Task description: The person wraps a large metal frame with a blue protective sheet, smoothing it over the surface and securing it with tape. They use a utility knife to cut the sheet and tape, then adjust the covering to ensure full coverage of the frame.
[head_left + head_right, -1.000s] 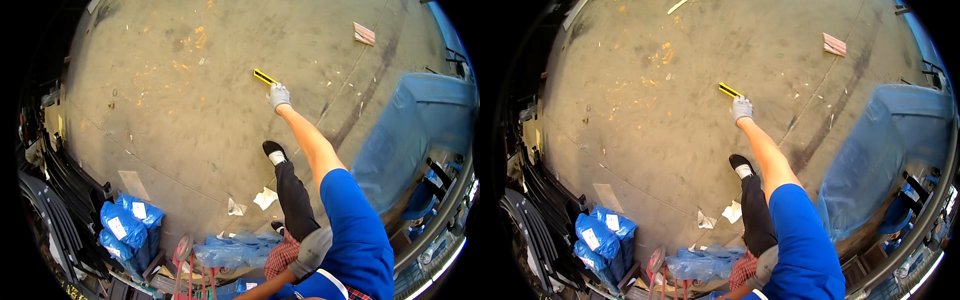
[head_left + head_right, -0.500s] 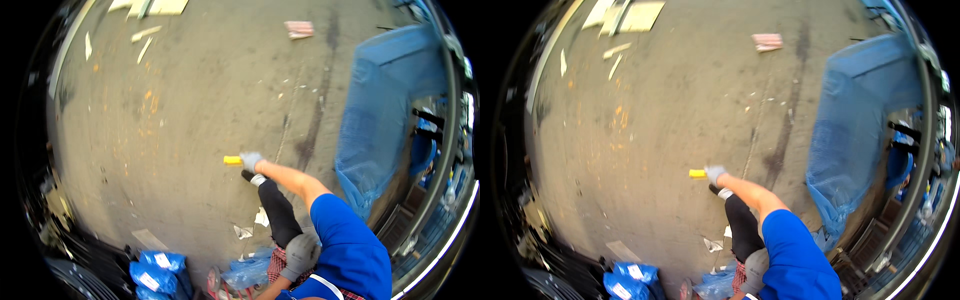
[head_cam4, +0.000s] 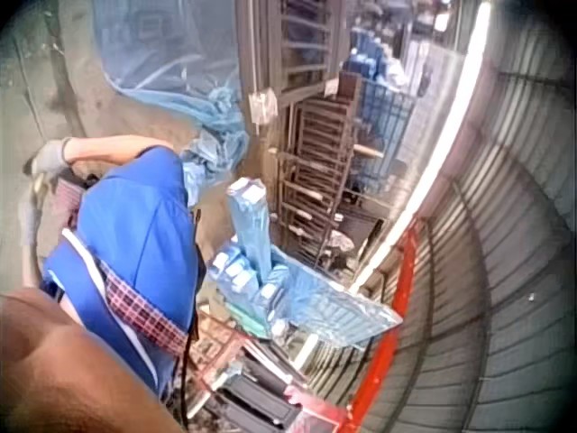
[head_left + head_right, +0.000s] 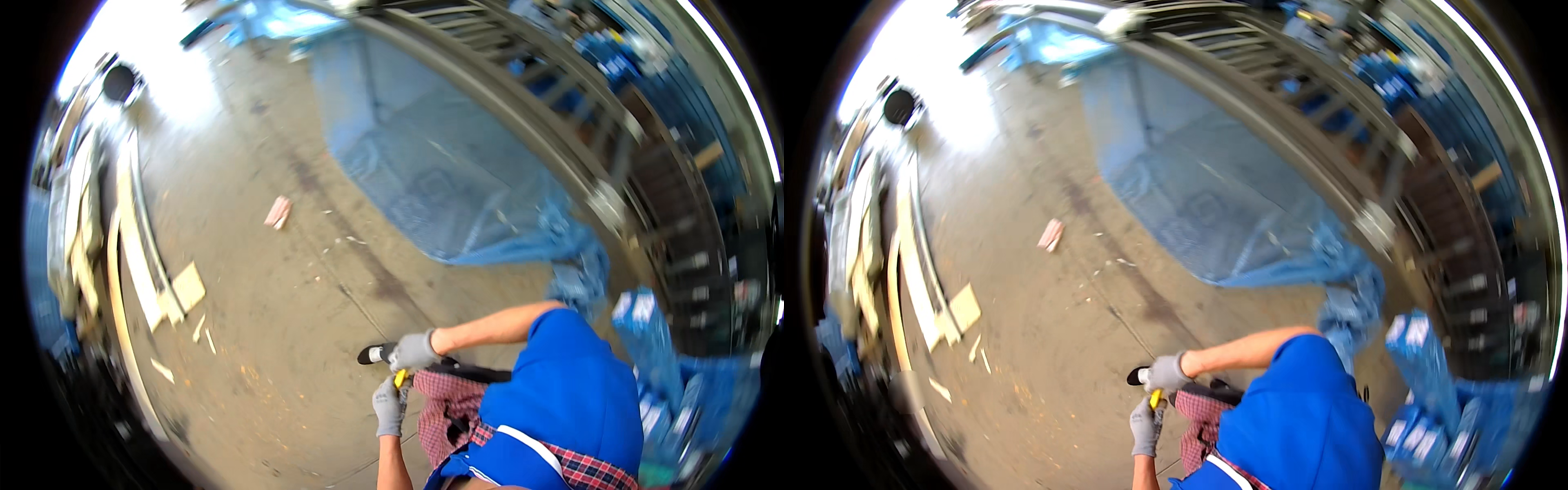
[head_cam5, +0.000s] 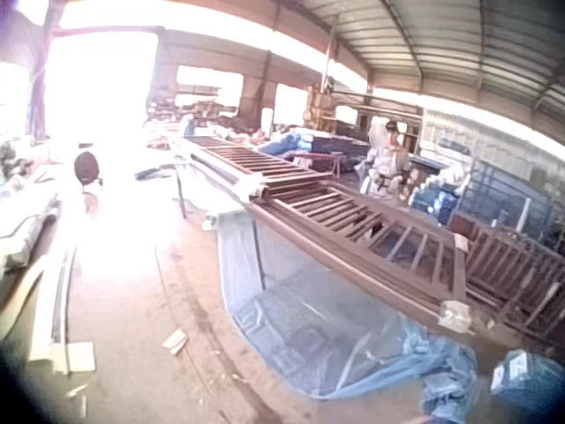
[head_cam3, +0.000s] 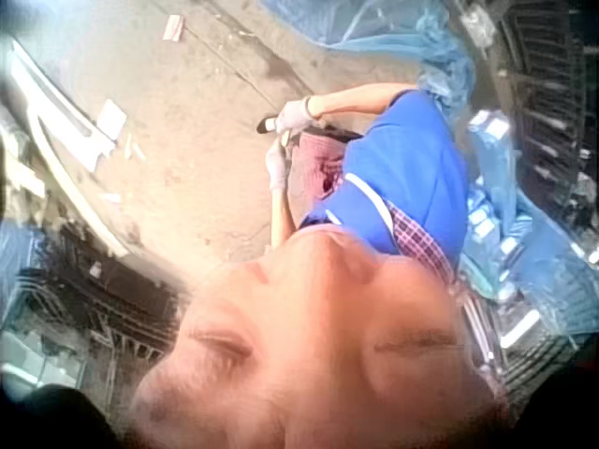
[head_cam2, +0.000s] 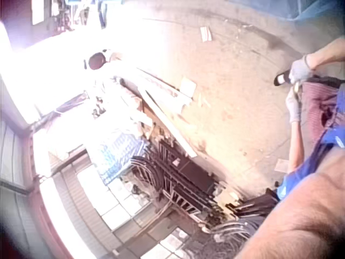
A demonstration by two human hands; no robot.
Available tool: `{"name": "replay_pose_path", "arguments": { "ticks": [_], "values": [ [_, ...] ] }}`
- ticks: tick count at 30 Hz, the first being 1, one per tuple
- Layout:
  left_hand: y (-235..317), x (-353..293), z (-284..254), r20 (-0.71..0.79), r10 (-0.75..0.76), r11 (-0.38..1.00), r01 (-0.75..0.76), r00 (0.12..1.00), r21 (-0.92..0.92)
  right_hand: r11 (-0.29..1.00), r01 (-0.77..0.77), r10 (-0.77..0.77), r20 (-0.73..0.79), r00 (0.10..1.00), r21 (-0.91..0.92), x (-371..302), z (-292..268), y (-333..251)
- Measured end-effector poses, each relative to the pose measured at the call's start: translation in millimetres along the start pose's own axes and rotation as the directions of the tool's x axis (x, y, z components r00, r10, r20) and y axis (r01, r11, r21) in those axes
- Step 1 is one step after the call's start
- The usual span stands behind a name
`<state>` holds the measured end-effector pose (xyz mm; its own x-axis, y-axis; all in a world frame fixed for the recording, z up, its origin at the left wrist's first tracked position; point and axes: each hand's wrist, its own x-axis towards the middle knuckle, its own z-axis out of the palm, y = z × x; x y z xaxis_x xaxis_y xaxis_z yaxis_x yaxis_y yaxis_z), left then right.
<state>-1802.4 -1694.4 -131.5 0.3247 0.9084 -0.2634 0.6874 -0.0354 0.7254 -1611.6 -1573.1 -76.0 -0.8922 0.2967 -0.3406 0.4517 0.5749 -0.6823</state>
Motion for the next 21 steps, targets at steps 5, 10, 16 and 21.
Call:
{"name": "replay_pose_path", "arguments": {
  "ticks": [5,10,16,21],
  "values": [
    [148,-23,4,-0.057,-0.140,0.846,0.090,0.988,-0.526,0.977,-0.212,0.126,-0.886,0.447,0.032,-143,-17,-76],
    [290,-40,43,0.037,-0.066,0.604,0.069,0.997,-0.794,0.438,0.003,0.786,-0.385,0.485,0.899,-270,-3,-135],
    [394,-15,107,0.347,0.307,0.714,0.026,0.886,-0.700,0.346,0.518,0.828,-0.515,0.224,0.782,-381,46,-131],
    [483,19,169,0.508,0.423,0.814,-0.068,0.750,-0.577,0.365,0.818,0.905,-0.376,-0.200,0.444,-524,41,-112]
  ]
}}
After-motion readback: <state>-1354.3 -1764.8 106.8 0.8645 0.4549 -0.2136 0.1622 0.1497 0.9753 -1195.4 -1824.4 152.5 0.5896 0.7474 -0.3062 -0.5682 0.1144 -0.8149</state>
